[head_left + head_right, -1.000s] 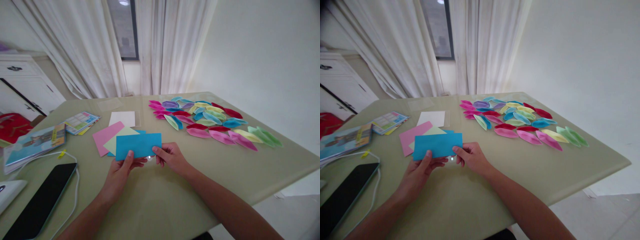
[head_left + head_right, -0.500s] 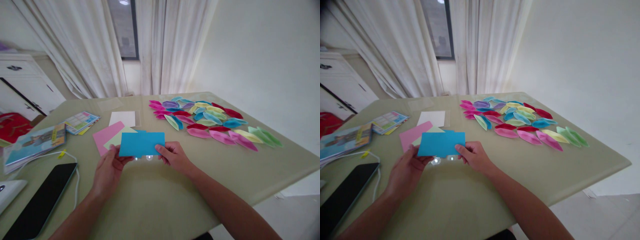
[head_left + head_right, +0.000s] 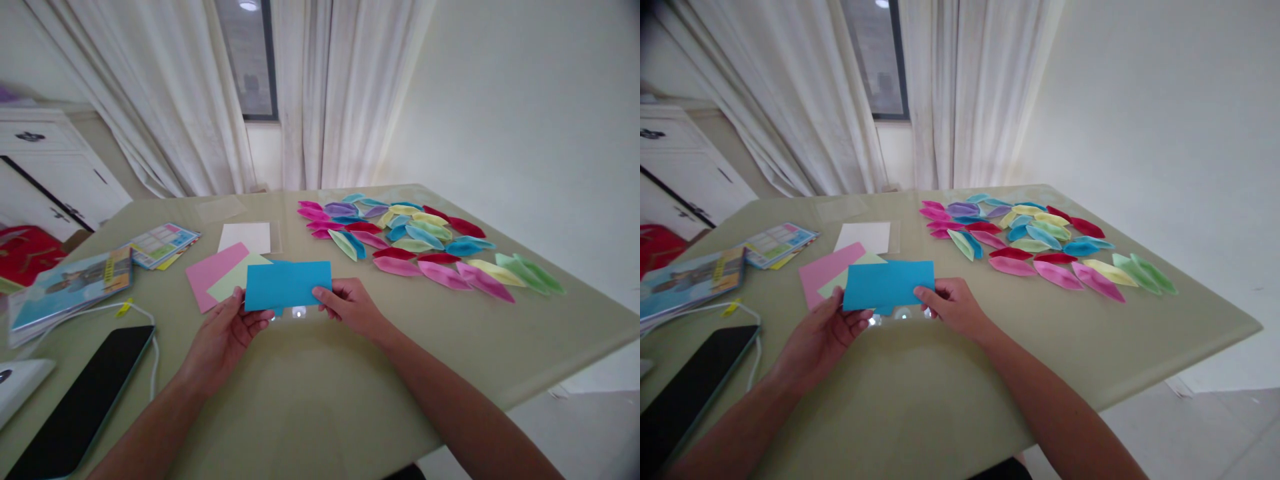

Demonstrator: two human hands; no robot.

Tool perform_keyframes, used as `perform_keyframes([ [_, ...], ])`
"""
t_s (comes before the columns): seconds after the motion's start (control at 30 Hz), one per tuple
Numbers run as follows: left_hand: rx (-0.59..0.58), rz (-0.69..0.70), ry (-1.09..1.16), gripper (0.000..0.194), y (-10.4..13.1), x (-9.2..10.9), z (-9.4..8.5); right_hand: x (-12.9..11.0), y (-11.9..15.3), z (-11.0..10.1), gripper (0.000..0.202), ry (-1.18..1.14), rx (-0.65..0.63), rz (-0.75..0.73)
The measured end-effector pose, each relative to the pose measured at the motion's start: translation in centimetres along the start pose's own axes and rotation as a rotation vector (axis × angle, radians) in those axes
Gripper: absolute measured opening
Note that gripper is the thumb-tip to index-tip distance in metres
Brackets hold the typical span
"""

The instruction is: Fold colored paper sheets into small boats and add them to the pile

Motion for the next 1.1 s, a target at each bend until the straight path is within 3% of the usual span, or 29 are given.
perform_keyframes([
  [0.3, 0.015, -0.003, -0.013, 0.004, 0.5, 0.1, 0.2, 0.5, -0.3, -0.2, 0.052, -0.021, -0.012, 0.015],
  [0.37, 0.003, 0.009, -0.021, 0.016, 0.6, 0.3, 0.4, 0.5, -0.3, -0.2, 0.052, -0.021, -0.014, 0.017],
  [0.5, -0.063, 0.117, -0.101, 0.062, 0.8, 1.0, 0.9, 0.1, -0.5, -0.5, 0.05, -0.008, -0.003, -0.017],
  [0.57, -0.087, 0.168, -0.145, 0.071, 0.8, 1.3, 1.0, -0.2, -0.6, -0.7, 0.047, 0.006, 0.02, -0.058],
  [0.7, -0.111, 0.164, -0.232, 0.062, 0.4, 0.8, 1.1, -0.7, -1.0, -1.3, 0.035, -0.07, 0.102, -0.121],
  [0.83, -0.098, 0.253, -0.398, 0.055, 0.2, 1.0, 1.1, -1.0, -1.2, -1.6, 0.06, -0.182, 0.113, -0.164],
  [0.93, -0.093, 0.338, -0.54, 0.048, 0.2, 1.5, 0.9, -1.1, -1.3, -1.8, 0.065, -0.15, 0.104, -0.196],
  [1.1, -0.038, 0.39, -0.656, 0.064, 0.4, 1.7, 0.3, -1.0, -1.4, -2.1, 0.066, -0.075, 0.093, -0.207],
])
Point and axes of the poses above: each hand's wrist, its own y-axis away from the middle knuckle, its own z-axis out of the palm, x = y × z, the point moved 9 cm from there along -y, towards the middle knuckle, and after that the axes turned 11 degrees about x, right-handed, at the moved point
